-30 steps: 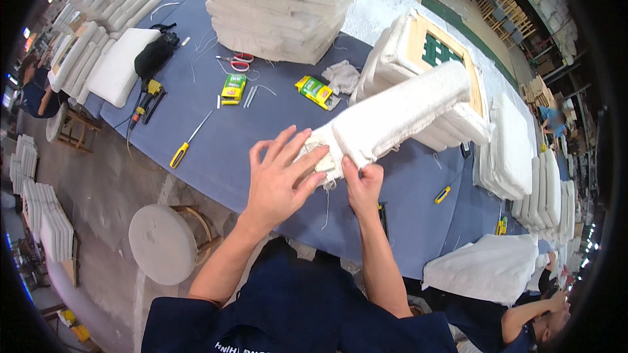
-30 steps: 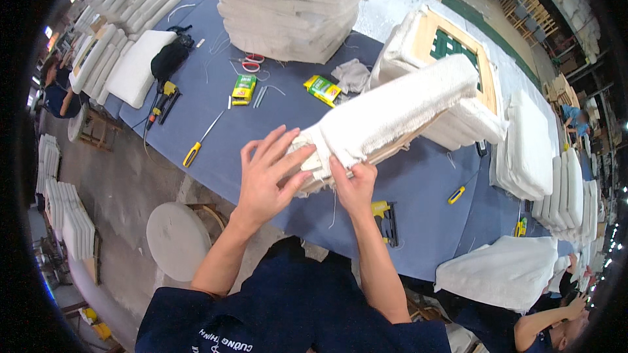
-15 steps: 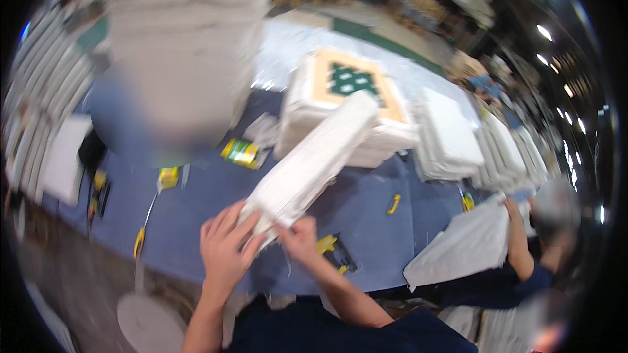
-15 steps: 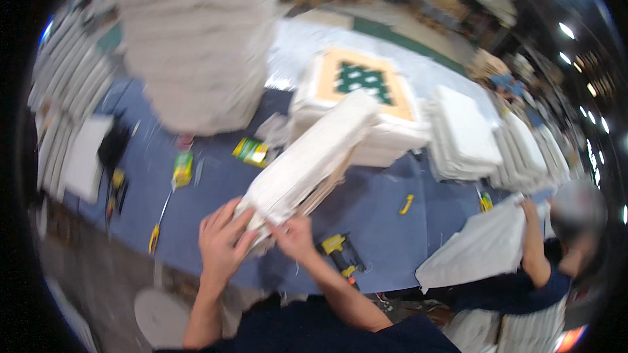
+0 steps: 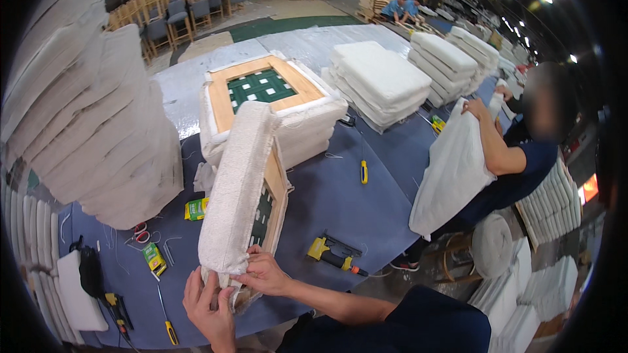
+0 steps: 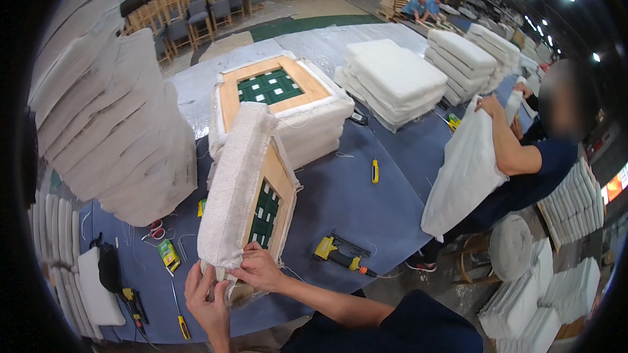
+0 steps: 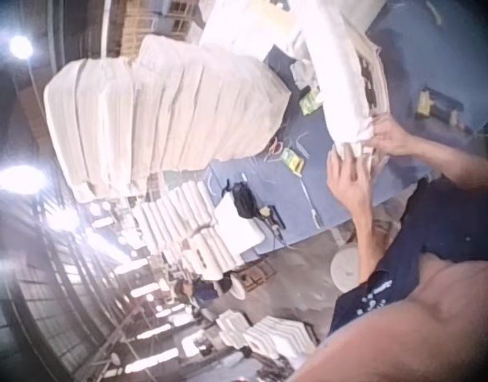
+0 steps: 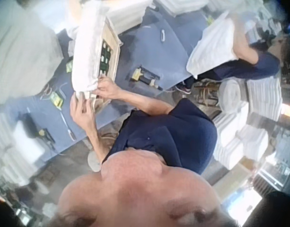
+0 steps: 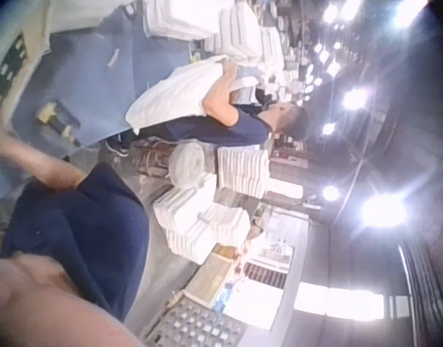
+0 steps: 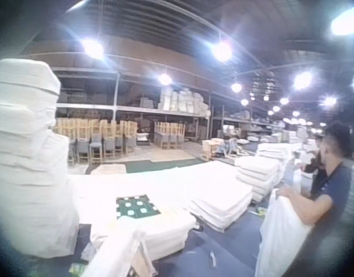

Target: The person wraps white foam cushions with a white fabric cover and secures the fabric to the wooden base using a pneumatic staple gun. They repeatedly fold the fabric edges, align the cushion, and staple the material to the underside of the cushion frame.

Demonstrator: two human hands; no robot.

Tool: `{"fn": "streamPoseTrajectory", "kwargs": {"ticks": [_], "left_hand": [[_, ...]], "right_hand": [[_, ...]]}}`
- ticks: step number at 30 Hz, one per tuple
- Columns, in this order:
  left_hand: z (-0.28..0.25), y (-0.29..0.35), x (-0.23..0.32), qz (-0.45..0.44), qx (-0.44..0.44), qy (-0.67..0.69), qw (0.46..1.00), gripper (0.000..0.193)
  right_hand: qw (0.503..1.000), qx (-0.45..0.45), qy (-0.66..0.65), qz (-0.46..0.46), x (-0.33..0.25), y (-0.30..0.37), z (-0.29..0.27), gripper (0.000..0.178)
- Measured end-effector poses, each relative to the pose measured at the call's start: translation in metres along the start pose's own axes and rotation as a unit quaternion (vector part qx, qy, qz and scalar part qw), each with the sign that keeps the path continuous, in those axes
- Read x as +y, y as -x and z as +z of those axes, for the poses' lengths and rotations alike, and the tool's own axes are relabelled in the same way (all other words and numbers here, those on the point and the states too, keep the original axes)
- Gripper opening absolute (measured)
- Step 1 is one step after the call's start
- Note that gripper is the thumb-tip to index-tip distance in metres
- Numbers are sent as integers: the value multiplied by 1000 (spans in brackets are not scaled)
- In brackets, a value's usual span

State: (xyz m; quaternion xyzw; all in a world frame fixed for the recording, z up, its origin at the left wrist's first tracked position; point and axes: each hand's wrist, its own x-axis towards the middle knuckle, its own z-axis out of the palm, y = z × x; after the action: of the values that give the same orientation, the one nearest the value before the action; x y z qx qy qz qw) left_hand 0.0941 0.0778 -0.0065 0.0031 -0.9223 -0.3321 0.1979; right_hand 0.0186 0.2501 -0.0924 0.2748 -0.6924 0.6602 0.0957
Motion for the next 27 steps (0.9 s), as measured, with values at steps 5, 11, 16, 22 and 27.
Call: {"fn": "streamPoseTrajectory", "kwargs": {"ticks": [5, 11, 16, 22, 27], "left_hand": [[2, 1, 6, 24, -7, -4, 1000, 52], [2, -11, 32, 111, 21, -56, 992, 37], [5, -9, 40, 95, 41, -47, 994, 40], [3, -12, 46, 106, 21, -69, 992, 43], [13, -9, 21, 57, 33, -49, 997, 48]], "right_hand": [[1000, -5, 7, -23, -2, 0, -6, 12], [1000, -18, 15, 19, -8, 6, -9, 19], [999, 3, -24, 31, -15, 8, -14, 22], [998, -48, 29, 32, -14, 6, -31, 16], [997, -61, 57, 4, -13, -7, -39, 11]]}}
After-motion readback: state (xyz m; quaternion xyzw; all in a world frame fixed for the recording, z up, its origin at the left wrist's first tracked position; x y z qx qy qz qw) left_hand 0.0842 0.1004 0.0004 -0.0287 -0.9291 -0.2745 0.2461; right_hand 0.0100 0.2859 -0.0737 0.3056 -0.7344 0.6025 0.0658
